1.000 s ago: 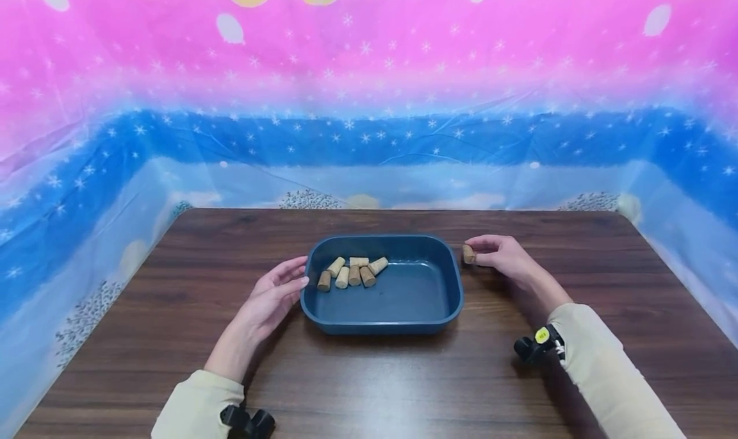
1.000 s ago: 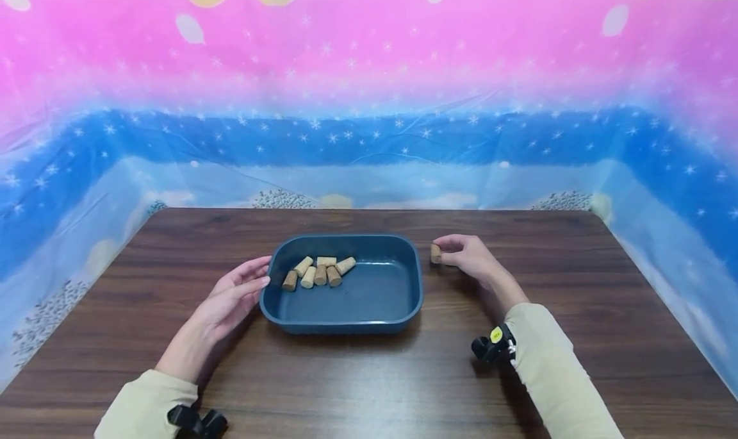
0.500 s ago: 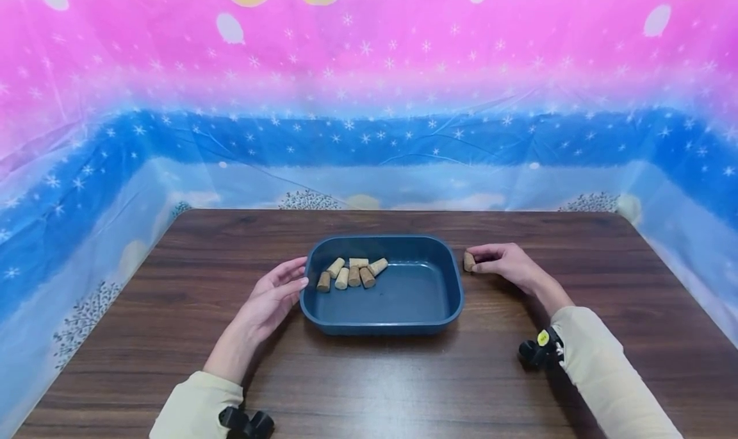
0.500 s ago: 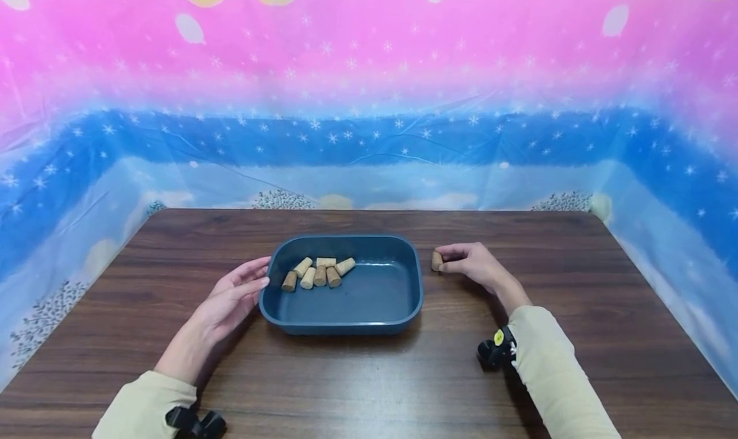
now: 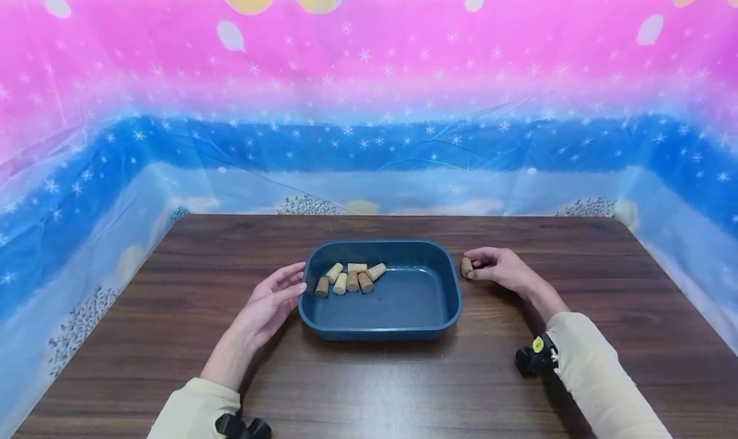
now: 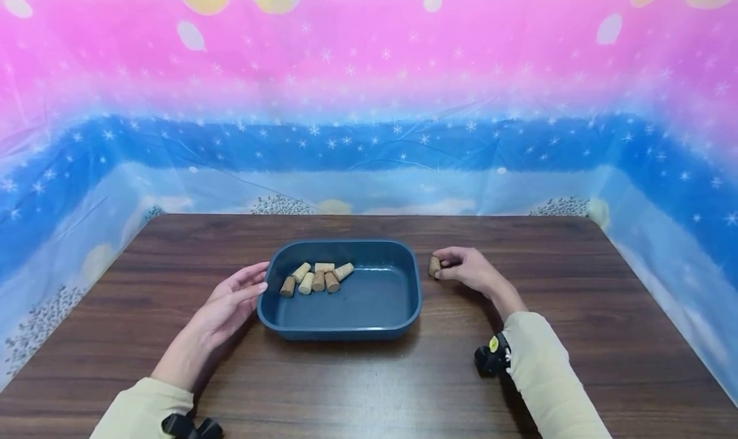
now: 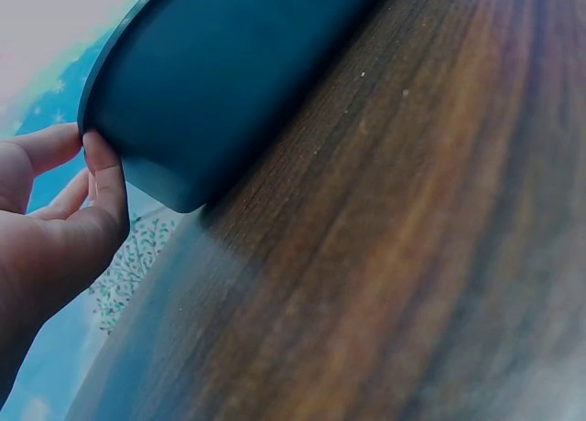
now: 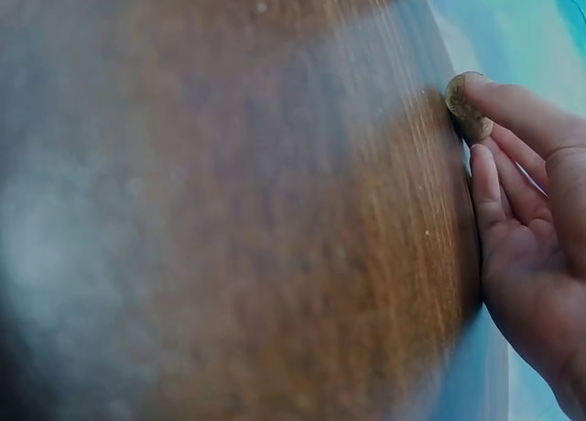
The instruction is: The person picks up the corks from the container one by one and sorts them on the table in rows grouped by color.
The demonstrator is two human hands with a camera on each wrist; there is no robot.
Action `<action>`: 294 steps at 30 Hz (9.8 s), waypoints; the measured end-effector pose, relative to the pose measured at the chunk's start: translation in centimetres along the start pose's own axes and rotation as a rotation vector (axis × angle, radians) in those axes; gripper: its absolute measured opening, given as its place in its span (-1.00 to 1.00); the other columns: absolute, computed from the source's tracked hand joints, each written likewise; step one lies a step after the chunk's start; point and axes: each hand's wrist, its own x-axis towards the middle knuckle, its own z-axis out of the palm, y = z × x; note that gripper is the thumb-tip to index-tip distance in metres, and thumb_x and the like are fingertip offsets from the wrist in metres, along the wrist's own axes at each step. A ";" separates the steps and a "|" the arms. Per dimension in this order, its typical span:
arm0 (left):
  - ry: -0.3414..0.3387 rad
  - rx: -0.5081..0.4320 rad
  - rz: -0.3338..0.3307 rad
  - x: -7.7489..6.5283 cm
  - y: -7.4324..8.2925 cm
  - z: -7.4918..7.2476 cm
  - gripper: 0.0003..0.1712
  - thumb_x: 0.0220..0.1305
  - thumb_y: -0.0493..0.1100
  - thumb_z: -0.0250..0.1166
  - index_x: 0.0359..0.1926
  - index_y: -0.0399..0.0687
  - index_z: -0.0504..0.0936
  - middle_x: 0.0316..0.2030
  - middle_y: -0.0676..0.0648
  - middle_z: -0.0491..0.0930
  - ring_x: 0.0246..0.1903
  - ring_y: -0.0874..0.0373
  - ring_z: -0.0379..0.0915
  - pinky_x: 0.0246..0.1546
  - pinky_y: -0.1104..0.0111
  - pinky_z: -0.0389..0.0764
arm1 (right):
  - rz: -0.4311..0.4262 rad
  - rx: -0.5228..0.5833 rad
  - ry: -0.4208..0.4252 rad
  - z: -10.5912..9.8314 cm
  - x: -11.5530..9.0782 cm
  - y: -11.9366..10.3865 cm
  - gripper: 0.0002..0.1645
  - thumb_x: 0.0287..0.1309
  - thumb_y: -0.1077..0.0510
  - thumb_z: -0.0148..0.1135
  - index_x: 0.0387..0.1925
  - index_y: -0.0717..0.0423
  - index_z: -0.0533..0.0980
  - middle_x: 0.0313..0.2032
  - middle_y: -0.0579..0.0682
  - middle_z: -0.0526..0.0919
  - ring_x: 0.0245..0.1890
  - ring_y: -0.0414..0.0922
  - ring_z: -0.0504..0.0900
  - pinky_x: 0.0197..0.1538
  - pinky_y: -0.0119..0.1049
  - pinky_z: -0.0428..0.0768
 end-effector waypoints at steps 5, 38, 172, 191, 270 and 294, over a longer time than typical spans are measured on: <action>0.008 -0.007 -0.004 -0.1 -0.1 0.0 -0.39 0.36 -0.41 0.08 0.38 -0.41 0.13 0.05 -0.14 0.35 -0.04 0.20 0.41 0.00 0.46 0.49 | 0.006 -0.011 0.001 0.2 0.0 -0.1 -0.38 0.06 0.20 0.41 0.14 0.37 0.47 -0.08 0.18 0.58 -0.02 0.07 0.48 -0.02 -0.24 0.47; 0.006 -0.013 0.008 -0.1 0.0 0.0 -0.40 0.35 -0.42 0.10 0.37 -0.39 0.18 0.03 -0.13 0.36 -0.06 0.20 0.43 -0.03 0.46 0.51 | 0.013 -0.072 0.008 0.9 0.1 -0.5 -0.31 0.08 0.11 0.42 0.22 0.26 0.43 0.10 0.22 0.52 0.07 0.12 0.44 0.11 0.04 0.42; 0.011 -0.060 0.003 0.0 -0.6 0.1 -0.40 0.35 -0.43 0.08 0.37 -0.38 0.16 0.03 -0.13 0.38 -0.05 0.19 0.44 -0.02 0.45 0.50 | -0.157 -0.250 -0.272 13.0 4.6 -13.4 -0.58 0.00 0.29 0.44 -0.03 0.13 0.62 -0.10 -0.03 0.66 -0.03 -0.07 0.58 -0.01 -0.21 0.57; 0.007 -0.055 -0.014 0.0 -0.4 0.0 -0.39 0.36 -0.40 0.10 0.38 -0.32 0.17 0.08 -0.15 0.35 -0.01 0.16 0.43 0.05 0.41 0.48 | -0.149 -0.095 -0.280 11.3 4.0 -14.2 -0.55 0.06 0.26 0.40 0.04 0.22 0.58 -0.05 0.02 0.64 0.03 0.01 0.55 0.00 -0.14 0.57; 0.013 -0.068 0.004 0.1 -0.7 0.1 -0.41 0.35 -0.44 0.08 0.37 -0.36 0.17 0.03 -0.13 0.37 -0.01 0.16 0.42 0.02 0.41 0.50 | 0.049 -0.067 0.000 -1.4 0.7 -5.1 -0.48 0.05 0.17 0.40 0.08 0.25 0.56 -0.12 0.09 0.67 -0.08 0.00 0.60 0.02 -0.07 0.54; 0.018 -0.038 -0.005 -0.1 -0.6 0.0 -0.38 0.37 -0.39 0.10 0.39 -0.35 0.15 0.07 -0.14 0.36 0.01 0.16 0.41 0.04 0.41 0.49 | 0.111 -0.102 0.030 -3.0 -0.5 -1.3 -0.48 0.02 0.23 0.43 0.07 0.26 0.57 0.07 0.25 0.58 0.17 0.19 0.41 0.17 0.10 0.37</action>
